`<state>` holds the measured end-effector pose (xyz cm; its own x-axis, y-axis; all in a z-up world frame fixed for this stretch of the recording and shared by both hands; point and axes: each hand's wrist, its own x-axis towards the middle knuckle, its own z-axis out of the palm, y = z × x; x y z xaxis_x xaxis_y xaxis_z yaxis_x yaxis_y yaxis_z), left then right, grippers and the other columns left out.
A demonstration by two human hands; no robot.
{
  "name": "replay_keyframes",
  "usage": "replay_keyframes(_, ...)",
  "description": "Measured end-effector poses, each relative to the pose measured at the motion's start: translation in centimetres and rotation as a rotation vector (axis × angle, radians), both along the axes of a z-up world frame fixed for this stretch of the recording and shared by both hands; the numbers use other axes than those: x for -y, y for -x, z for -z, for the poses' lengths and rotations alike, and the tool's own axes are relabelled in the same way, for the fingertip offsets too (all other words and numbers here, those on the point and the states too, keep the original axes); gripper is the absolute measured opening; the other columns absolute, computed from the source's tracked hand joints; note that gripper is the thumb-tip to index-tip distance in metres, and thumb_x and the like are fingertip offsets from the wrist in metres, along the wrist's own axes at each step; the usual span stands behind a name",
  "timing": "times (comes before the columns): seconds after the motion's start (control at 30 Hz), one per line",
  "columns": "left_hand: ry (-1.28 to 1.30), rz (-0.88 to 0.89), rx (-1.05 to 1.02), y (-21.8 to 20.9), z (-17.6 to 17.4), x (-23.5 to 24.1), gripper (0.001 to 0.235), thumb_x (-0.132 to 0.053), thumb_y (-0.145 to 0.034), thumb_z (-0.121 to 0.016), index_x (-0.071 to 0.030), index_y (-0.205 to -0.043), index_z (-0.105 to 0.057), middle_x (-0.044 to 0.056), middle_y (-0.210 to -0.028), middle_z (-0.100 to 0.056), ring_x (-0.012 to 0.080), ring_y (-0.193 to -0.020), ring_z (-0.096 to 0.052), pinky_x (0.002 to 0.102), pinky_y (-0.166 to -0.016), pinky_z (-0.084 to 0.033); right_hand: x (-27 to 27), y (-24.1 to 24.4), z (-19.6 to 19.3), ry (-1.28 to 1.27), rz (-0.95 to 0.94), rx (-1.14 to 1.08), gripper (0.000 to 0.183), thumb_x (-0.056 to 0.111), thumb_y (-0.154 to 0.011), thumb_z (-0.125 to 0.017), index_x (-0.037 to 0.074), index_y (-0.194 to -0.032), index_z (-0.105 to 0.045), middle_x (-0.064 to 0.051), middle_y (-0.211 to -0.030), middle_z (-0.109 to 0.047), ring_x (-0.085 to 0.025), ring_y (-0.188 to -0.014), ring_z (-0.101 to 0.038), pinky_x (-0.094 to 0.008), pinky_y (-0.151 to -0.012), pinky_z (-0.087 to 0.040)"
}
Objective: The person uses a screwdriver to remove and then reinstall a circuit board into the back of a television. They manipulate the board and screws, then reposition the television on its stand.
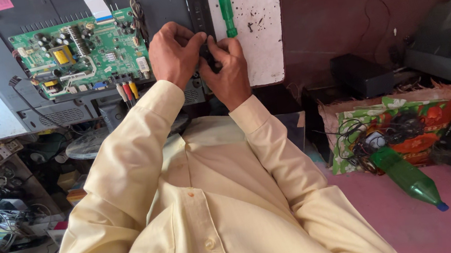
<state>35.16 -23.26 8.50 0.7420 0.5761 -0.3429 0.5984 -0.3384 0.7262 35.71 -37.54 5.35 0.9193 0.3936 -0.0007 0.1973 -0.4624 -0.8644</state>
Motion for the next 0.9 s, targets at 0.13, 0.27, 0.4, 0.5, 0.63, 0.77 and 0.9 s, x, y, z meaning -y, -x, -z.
replay_keyframes(0.13, 0.005, 0.048, 0.003, -0.1, -0.3, -0.2, 0.028, -0.029, -0.078, -0.086, -0.004, -0.08, -0.076, 0.007, -0.07, -0.075, 0.0175, -0.06, -0.072, 0.033, -0.058, -0.056, 0.0, -0.4, -0.5, -0.019, 0.014, -0.133, 0.045, 0.007, -0.085, -0.079, -0.001, -0.128, -0.068, -0.011, -0.1, -0.065, -0.019, -0.08, -0.07, -0.029, -0.072, -0.061)
replay_keyframes(0.27, 0.069, -0.014, -0.064, 0.0, 0.0, 0.2, 0.026, -0.029, -0.079, -0.084, -0.005, -0.08, -0.074, 0.006, -0.07, -0.075, 0.018, -0.06, -0.073, 0.033, -0.06, -0.056, 0.1, -0.6, -0.5, -0.056, 0.05, -0.154, 0.043, 0.008, -0.085, -0.081, 0.002, -0.125, -0.07, -0.01, -0.099, -0.066, -0.018, -0.078, -0.072, -0.028, -0.072, -0.063)
replay_keyframes(0.4, -0.135, 0.003, 0.061, 0.3, 0.4, 0.3, 0.034, -0.028, -0.077, -0.09, -0.003, -0.079, -0.067, 0.008, -0.075, -0.069, 0.0221, -0.068, -0.067, 0.036, -0.063, -0.053, -0.2, -0.2, -0.1, -0.03, 0.059, -0.116, 0.044, 0.01, -0.086, -0.083, 0.0, -0.126, -0.069, -0.011, -0.1, -0.066, -0.018, -0.078, -0.071, -0.029, -0.07, -0.062)
replay_keyframes(0.5, -0.152, -0.013, 0.098, 0.3, 0.7, 0.0, 0.041, -0.028, -0.073, -0.093, -0.003, -0.082, -0.061, 0.009, -0.078, -0.064, 0.0238, -0.067, -0.064, 0.037, -0.061, -0.052, -0.6, -0.1, 0.1, -0.025, 0.075, -0.133, 0.043, 0.011, -0.089, -0.082, -0.001, -0.128, -0.068, -0.012, -0.102, -0.065, -0.017, -0.078, -0.071, -0.028, -0.068, -0.062)
replay_keyframes(0.63, -0.13, 0.013, 0.041, 0.3, 1.1, -0.4, 0.039, -0.028, -0.072, -0.093, -0.006, -0.08, -0.062, 0.006, -0.078, -0.065, 0.0227, -0.068, -0.066, 0.039, -0.063, -0.052, -0.5, 0.0, 0.0, 0.007, 0.067, -0.091, 0.042, 0.01, -0.088, -0.084, -0.003, -0.125, -0.069, -0.012, -0.099, -0.066, -0.017, -0.074, -0.07, -0.028, -0.064, -0.06)
replay_keyframes(0.77, -0.135, 0.019, -0.011, 0.0, 1.2, -0.7, 0.039, -0.03, -0.07, -0.093, -0.007, -0.078, -0.063, 0.006, -0.078, -0.067, 0.0242, -0.07, -0.066, 0.04, -0.063, -0.052, -0.8, -0.5, -0.2, -0.026, 0.117, -0.192, 0.036, 0.011, -0.081, -0.088, -0.005, -0.109, -0.071, -0.011, -0.089, -0.071, -0.015, -0.068, -0.07, -0.028, -0.062, -0.058)
replay_keyframes(0.9, -0.144, 0.001, -0.07, -0.4, 1.0, -0.6, 0.039, -0.032, -0.069, -0.093, -0.008, -0.077, -0.063, 0.007, -0.079, -0.069, 0.0274, -0.074, -0.068, 0.043, -0.066, -0.052, -1.1, -0.7, -0.2, -0.063, 0.168, -0.266, 0.035, 0.01, -0.079, -0.088, -0.005, -0.107, -0.071, -0.01, -0.084, -0.074, -0.012, -0.065, -0.067, -0.027, -0.061, -0.057)
